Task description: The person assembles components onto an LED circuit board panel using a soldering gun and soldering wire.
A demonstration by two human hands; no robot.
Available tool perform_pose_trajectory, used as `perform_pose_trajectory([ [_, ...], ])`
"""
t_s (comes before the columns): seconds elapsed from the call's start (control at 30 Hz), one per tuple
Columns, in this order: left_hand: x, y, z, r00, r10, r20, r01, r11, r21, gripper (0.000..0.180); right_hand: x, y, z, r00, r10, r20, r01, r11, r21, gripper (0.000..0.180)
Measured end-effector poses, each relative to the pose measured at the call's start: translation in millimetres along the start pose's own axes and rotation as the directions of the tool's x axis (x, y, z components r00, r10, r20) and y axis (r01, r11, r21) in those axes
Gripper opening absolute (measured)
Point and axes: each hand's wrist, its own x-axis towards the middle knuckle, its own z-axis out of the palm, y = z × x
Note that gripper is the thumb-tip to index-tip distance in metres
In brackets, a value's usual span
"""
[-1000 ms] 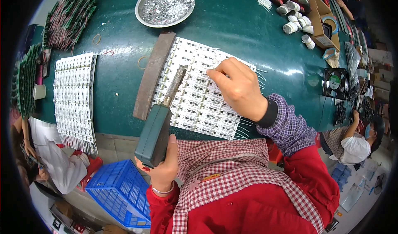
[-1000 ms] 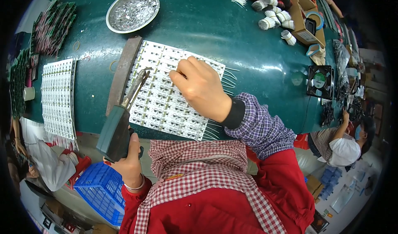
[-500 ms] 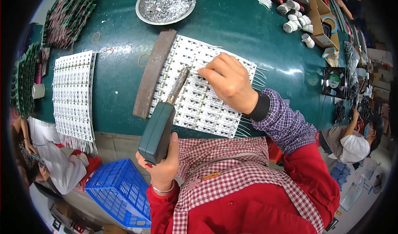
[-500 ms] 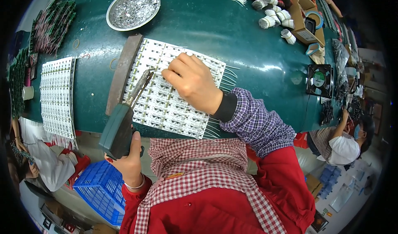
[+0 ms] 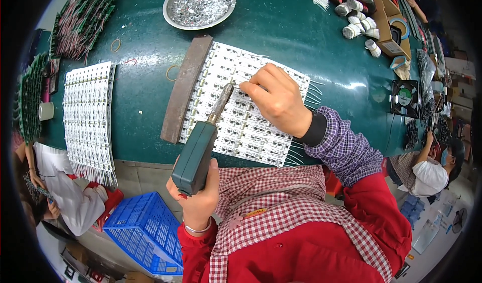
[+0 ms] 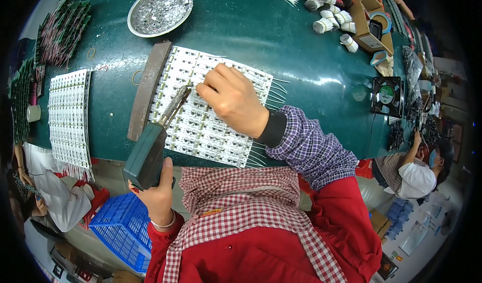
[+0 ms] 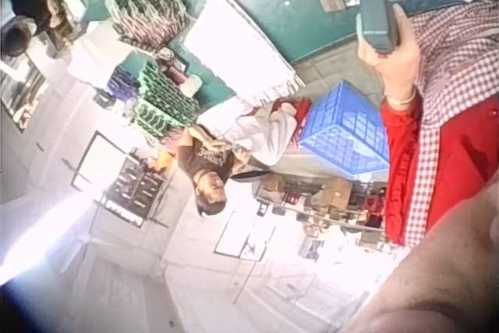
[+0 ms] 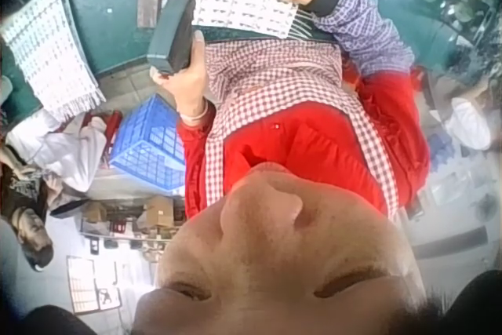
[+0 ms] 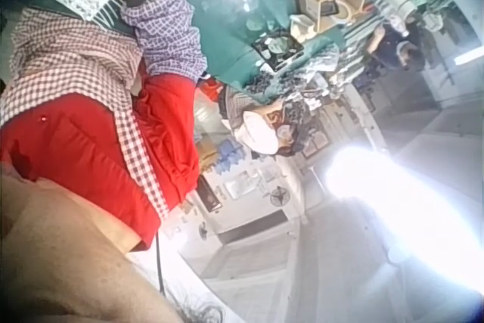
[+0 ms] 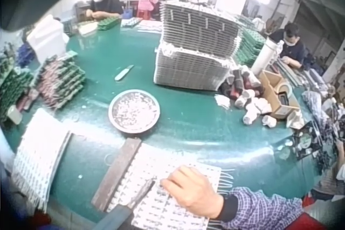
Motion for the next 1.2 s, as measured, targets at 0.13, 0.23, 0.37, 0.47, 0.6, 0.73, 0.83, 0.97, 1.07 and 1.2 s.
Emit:
perform_pose_trajectory([
  [0.13, 4.6, 9.5, -3.2, 0.996, 0.081, 0.043, -0.087, 0.984, 0.157, 0.019, 0.6, -0.5, -0.3, 1.000, 0.003, 0.004, -0.003, 1.000, -0.008, 0.019],
  [0.23, -7.9, 5.7, -6.2, 0.982, -0.186, -0.036, 0.187, 0.982, 0.023, 0.021, 0.8, -0.5, -0.9, 1.000, 0.006, 0.008, -0.006, 1.000, -0.008, 0.019],
  [0.37, -11.3, -2.5, -8.5, 0.995, -0.067, -0.070, 0.066, 0.998, -0.012, 0.025, 0.2, -0.2, -0.3, 1.000, 0.001, 0.011, -0.001, 1.000, -0.017, 0.018],
  [0.47, -7.1, 7.4, -8.1, 0.987, -0.146, -0.064, 0.145, 0.989, -0.009, 0.025, 0.2, -0.5, 0.4, 1.000, 0.001, 0.004, -0.001, 1.000, -0.020, 0.017],
  [0.6, -7.9, 6.3, -6.7, 0.988, -0.139, -0.064, 0.139, 0.990, -0.014, 0.025, -0.9, -2.7, -0.5, 0.999, 0.023, -0.036, -0.023, 1.000, 0.003, 0.019],
  [0.73, -9.6, 3.6, -6.3, 0.987, -0.132, -0.086, 0.130, 0.991, -0.033, 0.026, -1.4, -7.3, -3.9, 1.000, 0.006, -0.025, -0.006, 1.000, -0.017, 0.021],
  [0.83, -9.9, 4.7, -8.4, 0.993, -0.100, -0.070, 0.100, 0.995, -0.011, 0.026, -0.7, -9.1, -2.5, 0.998, 0.009, -0.056, -0.008, 1.000, 0.011, 0.029],
  [0.97, -7.7, 5.6, -8.9, 0.996, -0.087, -0.037, 0.086, 0.996, -0.013, 0.024, -2.7, -8.3, -1.6, 1.000, 0.013, -0.022, -0.012, 1.000, 0.013, 0.029],
  [1.07, -6.2, 7.5, -8.7, 0.999, -0.052, -0.004, 0.053, 0.998, 0.035, 0.022, -1.7, -8.6, -1.9, 1.000, 0.016, -0.016, -0.016, 1.000, 0.016, 0.028],
  [1.2, -7.9, 3.1, -1.9, 0.997, -0.066, -0.036, 0.064, 0.997, -0.037, 0.021, -1.9, -8.6, -1.3, 1.000, 0.018, -0.016, -0.018, 1.000, 0.007, 0.027],
])
